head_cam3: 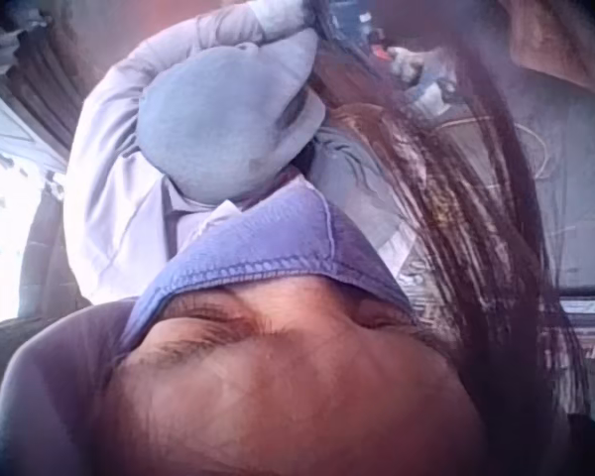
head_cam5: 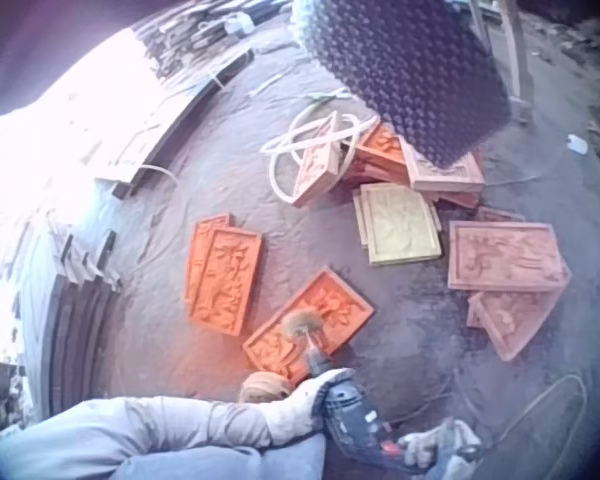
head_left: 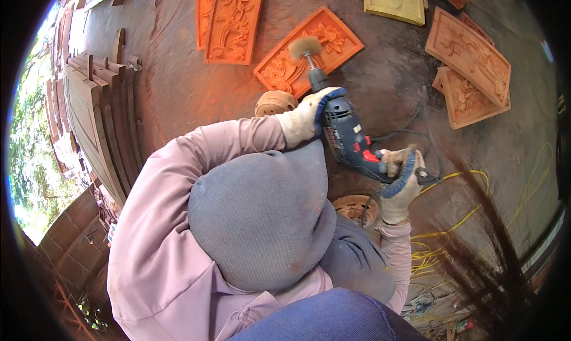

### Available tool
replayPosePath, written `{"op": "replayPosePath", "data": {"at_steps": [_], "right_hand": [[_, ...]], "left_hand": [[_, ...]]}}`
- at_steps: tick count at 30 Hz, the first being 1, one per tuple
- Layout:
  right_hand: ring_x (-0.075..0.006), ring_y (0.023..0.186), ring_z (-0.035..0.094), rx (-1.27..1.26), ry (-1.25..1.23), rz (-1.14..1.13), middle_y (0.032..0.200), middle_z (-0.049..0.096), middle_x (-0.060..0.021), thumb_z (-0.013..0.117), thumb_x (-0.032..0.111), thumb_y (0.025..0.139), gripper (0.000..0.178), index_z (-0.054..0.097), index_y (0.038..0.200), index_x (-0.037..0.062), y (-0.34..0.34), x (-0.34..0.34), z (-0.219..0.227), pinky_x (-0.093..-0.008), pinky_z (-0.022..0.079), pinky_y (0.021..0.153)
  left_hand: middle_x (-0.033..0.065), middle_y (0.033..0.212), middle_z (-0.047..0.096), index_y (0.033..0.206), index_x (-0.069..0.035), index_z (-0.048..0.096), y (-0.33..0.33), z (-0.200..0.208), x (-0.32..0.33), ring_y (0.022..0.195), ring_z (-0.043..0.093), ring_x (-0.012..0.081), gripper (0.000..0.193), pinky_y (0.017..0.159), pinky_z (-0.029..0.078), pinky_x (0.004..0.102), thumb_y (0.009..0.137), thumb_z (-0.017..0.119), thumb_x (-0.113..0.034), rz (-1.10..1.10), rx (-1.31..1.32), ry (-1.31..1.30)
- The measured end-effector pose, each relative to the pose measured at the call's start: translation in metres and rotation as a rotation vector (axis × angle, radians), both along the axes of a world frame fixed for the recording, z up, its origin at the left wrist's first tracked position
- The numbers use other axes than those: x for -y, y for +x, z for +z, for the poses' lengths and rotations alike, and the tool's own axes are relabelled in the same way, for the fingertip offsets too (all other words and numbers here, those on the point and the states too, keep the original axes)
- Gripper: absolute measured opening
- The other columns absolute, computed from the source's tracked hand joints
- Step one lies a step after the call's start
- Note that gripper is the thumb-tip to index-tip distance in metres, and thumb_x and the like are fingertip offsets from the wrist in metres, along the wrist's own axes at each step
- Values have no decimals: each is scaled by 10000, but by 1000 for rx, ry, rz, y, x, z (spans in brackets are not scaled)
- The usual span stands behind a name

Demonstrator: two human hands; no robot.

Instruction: The person uses a power drill with a wire brush attachment to sand the surface of several orange rectangular wooden panels with carved designs. They work on each panel individually, then use a hose to blow dust off the finished pieces.

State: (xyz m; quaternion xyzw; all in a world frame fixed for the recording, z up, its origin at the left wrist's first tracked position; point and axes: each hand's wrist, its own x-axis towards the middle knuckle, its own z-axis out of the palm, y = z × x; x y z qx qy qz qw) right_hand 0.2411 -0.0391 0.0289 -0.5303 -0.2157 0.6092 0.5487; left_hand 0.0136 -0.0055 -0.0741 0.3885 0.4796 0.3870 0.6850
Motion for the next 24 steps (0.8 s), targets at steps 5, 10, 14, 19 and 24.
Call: {"op": "replayPosePath", "data": {"at_steps": [5, 10, 14, 19, 24], "right_hand": [[-122, 474, 419, 110, 8, 104, 538, 419, -24, 475, 174, 985, 340, 445, 670, 49, -4, -30, 7, -312, 443, 534], [-122, 487, 424, 116, 128, 92, 558, 402, -14, 465, 187, 992, 340, 434, 679, 61, -2, -62, 2, -332, 485, 597], [-116, 512, 437, 94, 113, 115, 585, 415, -11, 478, 164, 986, 298, 462, 706, 61, 5, -88, 8, -355, 511, 667], [-121, 512, 455, 163, 53, 135, 593, 463, -25, 502, 172, 978, 276, 495, 729, 51, -4, -91, 13, -321, 480, 591], [-121, 510, 468, -6, 122, 235, 584, 472, -13, 535, 189, 962, 257, 504, 749, 47, 10, -90, 7, -292, 477, 565]], "left_hand": [[65, 1062, 619, 1227, -140, 509, -1, -2, -21, 993, 619, 206, 314, 903, 504, 388, 921, 563, -190, 307, 704, -917], [58, 879, 657, 1061, -146, 598, 18, 8, -48, 803, 654, 212, 270, 782, 536, 393, 836, 671, -276, 433, 558, -692], [61, 929, 658, 1111, -124, 559, 26, 20, -91, 829, 653, 193, 310, 798, 541, 378, 842, 659, -242, 343, 523, -666], [74, 866, 668, 1004, -105, 592, 13, 4, -82, 788, 661, 219, 226, 779, 546, 401, 855, 642, -267, 377, 679, -740], [79, 862, 658, 997, -126, 602, 12, -13, -60, 801, 653, 213, 172, 775, 544, 404, 878, 615, -249, 416, 725, -684]]}}
